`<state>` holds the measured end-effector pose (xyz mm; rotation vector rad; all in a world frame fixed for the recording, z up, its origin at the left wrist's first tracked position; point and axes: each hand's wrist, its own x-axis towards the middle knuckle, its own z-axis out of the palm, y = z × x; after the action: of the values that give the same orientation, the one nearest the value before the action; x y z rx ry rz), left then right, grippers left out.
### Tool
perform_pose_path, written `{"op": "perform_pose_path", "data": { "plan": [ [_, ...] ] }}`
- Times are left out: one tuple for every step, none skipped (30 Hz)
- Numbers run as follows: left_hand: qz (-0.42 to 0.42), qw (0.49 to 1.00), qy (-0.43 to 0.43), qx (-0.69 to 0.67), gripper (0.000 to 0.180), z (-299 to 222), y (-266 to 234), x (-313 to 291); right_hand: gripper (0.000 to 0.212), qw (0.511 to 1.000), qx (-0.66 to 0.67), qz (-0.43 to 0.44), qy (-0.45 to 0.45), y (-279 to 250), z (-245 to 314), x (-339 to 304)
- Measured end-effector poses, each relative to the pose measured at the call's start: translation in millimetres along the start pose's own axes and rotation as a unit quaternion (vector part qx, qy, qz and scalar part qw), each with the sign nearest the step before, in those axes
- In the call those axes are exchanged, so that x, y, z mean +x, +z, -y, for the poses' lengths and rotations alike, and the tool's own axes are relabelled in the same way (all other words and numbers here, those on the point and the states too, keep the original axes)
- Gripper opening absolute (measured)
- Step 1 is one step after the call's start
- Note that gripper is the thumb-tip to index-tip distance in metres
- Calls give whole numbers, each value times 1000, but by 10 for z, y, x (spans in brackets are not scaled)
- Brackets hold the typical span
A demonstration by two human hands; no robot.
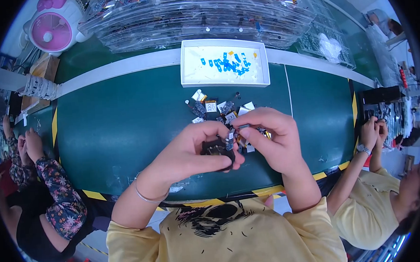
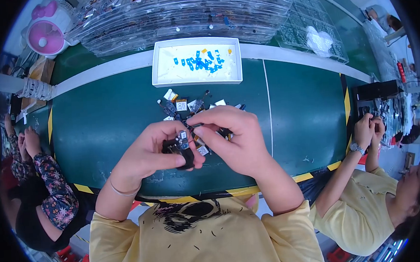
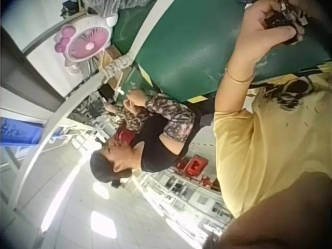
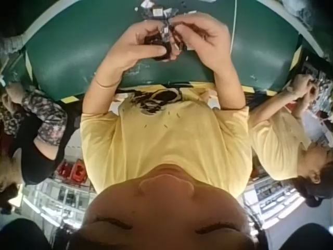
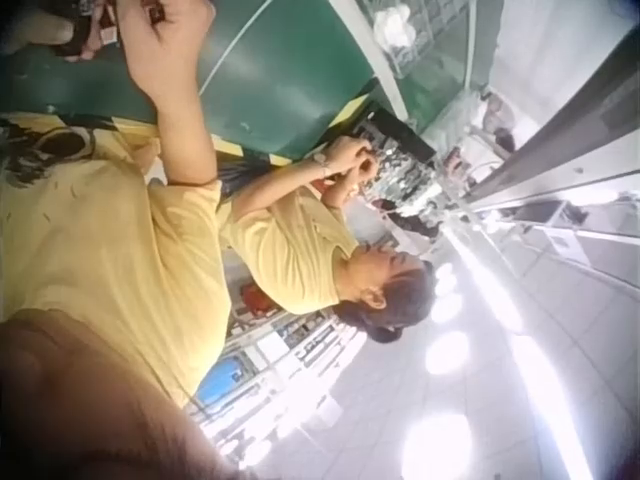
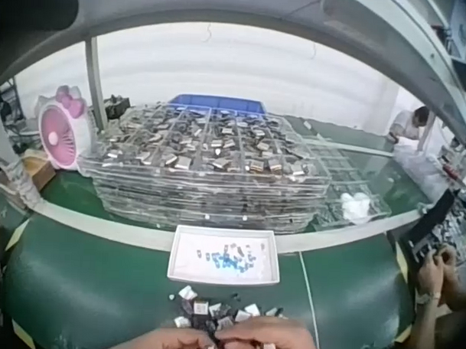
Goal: The person assembles electronic components by hand, connecting rechargeable batteries to PCBs and housing them in smartwatch casings.
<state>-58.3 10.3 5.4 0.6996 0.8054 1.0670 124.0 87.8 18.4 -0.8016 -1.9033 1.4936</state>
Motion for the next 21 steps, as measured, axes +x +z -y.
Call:
{"op": "perform_pose_path", "data": {
  "plan": [
    [43,998,10,45,14,7,13,-9,18,1000,-1,0,0,8,-10,19],
    [10,999,6,51,15,23,44,-18,19,997,-52,3,-58,17,-40,36],
    [11,999,7,50,15,30,44,-9,21,988,-102,6,-116,31,-64,44],
    [-17,998,-12,65,14,45,37,4,22,983,-121,-19,-134,62,-72,33],
    [-48,995,-30,80,13,62,21,3,22,983,-120,-16,-136,72,-71,26],
    [-76,993,-22,90,14,95,8,0,22,976,-154,-41,-148,79,-70,19],
    [-80,993,-20,90,14,141,17,11,22,967,-188,-67,-160,86,-71,17],
    [-117,993,16,26,15,189,46,35,22,967,-187,-65,-161,91,-74,15],
    [-153,986,53,-38,15,211,61,44,23,956,-209,-76,-193,98,-85,15],
    [-157,982,52,-95,15,189,62,37,24,943,-231,-87,-225,109,-94,16],
    [-158,981,52,-95,15,181,67,35,24,943,-231,-86,-225,122,-95,8],
    [-169,979,59,-102,14,175,72,34,24,934,-250,-92,-237,141,-95,-1],
    [-180,976,65,-108,13,172,74,35,24,925,-269,-98,-249,159,-97,0],
    [-181,975,66,-108,13,174,73,38,21,930,-251,-102,-250,179,-118,14],
    [-186,974,75,-101,13,183,70,39,21,929,-251,-101,-251,196,-121,28],
    [-192,973,85,-94,13,191,61,44,19,934,-239,-104,-246,212,-121,37],
    [-192,973,86,-95,13,198,40,46,17,938,-227,-107,-240,225,-116,46],
    [-186,974,80,-97,13,208,11,48,17,938,-227,-105,-241,219,-112,51],
    [-180,976,74,-99,14,212,-15,50,16,945,-227,-70,-223,198,-110,54],
    [-180,976,75,-100,14,212,-37,56,15,952,-227,-35,-204,171,-110,66],
    [-177,977,61,-98,13,212,-57,61,15,951,-227,-34,-205,141,-90,97]
  ]
}}
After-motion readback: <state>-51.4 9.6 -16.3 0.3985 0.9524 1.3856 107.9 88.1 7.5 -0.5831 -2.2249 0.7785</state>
